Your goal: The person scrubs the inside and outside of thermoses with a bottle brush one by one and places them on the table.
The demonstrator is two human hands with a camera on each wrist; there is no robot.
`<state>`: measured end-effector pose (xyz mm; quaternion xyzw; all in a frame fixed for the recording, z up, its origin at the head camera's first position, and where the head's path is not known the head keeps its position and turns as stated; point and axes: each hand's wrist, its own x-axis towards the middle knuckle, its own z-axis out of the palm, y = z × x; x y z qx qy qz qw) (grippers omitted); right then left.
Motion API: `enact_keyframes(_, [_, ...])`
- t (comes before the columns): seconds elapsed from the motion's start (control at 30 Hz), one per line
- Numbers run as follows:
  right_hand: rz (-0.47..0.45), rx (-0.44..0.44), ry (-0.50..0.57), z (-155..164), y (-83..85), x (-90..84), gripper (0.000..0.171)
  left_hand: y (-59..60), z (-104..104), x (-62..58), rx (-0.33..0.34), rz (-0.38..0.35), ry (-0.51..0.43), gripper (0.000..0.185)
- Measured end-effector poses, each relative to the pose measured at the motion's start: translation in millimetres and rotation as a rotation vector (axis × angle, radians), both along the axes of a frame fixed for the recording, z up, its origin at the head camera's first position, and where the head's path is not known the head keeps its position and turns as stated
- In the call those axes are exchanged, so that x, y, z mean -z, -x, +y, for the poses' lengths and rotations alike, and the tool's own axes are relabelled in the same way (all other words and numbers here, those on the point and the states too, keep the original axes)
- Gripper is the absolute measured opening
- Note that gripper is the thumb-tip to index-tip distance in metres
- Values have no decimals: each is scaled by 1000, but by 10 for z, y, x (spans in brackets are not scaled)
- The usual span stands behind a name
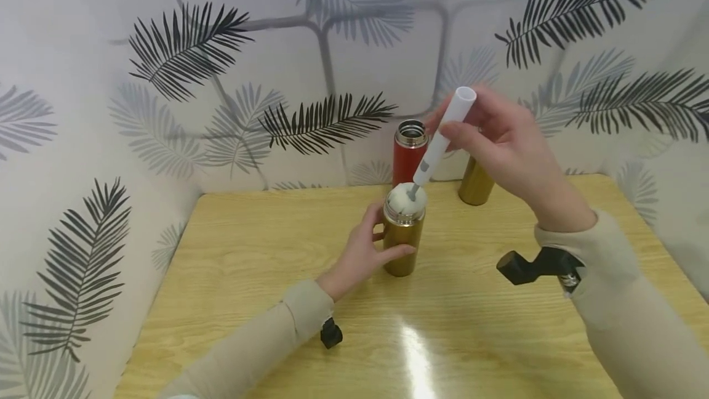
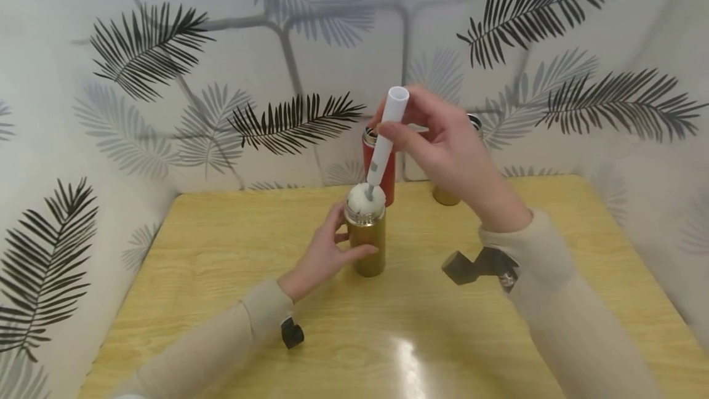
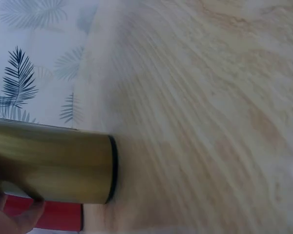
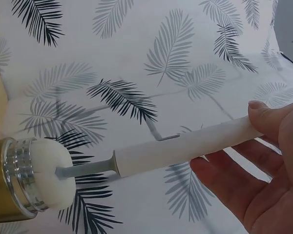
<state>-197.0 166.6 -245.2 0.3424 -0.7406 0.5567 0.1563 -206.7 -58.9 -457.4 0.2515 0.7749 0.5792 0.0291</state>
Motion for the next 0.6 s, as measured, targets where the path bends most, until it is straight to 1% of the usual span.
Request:
enact_keyframes(0.1, [22, 19, -33, 6, -22, -22, 21, 7, 23, 35, -20, -26, -22, 74])
enact_keyframes(0.13, [25, 21, -41, 8, -30, -25, 22, 8, 31, 46, -26, -35, -34, 73])
enact_keyframes(0.3, [38, 27, -77, 26, -53, 4, 24, -11, 62, 93, -57, -70, -88, 74])
enact_keyframes(0.4, [41, 29, -88, 26, -61, 51, 23, -61, 65, 129, -77, -94, -108, 74])
enact_keyframes(0.5, [53, 26, -82, 31, -57, 58, 22, -78, 93, 129, -102, -84, -142, 73])
enact_keyframes(0.6, [63, 21, -83, 44, -58, 48, 22, -93, 120, 104, -125, -67, -168, 72])
